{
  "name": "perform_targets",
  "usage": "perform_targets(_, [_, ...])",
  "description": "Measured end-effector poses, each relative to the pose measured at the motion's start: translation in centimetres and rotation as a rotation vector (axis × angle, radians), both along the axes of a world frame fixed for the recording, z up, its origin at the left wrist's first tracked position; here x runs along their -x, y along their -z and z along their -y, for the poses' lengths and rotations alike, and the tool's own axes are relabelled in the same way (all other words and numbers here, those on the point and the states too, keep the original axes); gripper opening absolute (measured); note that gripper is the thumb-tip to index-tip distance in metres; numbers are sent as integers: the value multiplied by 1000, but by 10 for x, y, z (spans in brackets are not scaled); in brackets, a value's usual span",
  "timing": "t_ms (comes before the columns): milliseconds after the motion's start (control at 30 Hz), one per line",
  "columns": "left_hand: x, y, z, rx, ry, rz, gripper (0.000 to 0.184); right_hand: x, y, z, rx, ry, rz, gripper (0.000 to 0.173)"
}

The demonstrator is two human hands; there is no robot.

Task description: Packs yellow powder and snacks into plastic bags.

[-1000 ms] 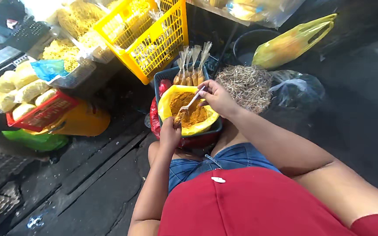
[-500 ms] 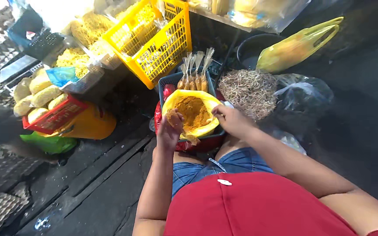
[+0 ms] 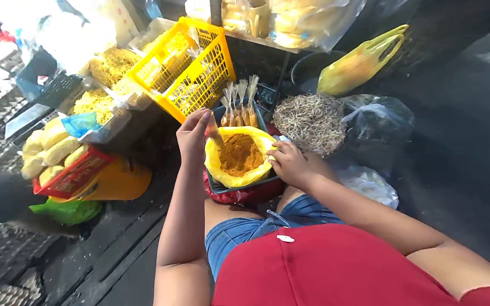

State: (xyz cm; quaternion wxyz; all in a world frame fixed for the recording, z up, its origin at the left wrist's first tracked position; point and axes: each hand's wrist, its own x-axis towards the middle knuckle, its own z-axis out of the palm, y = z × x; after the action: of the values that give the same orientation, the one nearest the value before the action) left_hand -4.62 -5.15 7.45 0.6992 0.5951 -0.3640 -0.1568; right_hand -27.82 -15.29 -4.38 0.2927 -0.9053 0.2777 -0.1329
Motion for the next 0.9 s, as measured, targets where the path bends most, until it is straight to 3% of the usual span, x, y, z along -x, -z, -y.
perform_targets(167, [-16,-16,6,-221,-111,410,11,2,-5,0,-40,-12,-16,33])
perform_targets(367, [-5,-28,6,-274,-39,582,16,-23,-43,8,-98,-102,139,38])
perform_targets(467, [4,-22,11,-302,49,545,16,-49,-59,14,-154,-151,260,39])
perform_targets(600, [23,-37,9,-267,101,533,17,-83,-49,22,-383,-244,230,63])
perform_targets(733, [11,-35,12,-293,19,476,18,-85,-36,23,-509,-262,148,31])
perform_targets(833, [-7,-9,5,-375,-88,128,19,-70,-38,37,-438,-216,22,25])
perform_targets(900, [-14,18,-1,-470,-125,-75,25,-61,-55,50,-274,-212,-166,23])
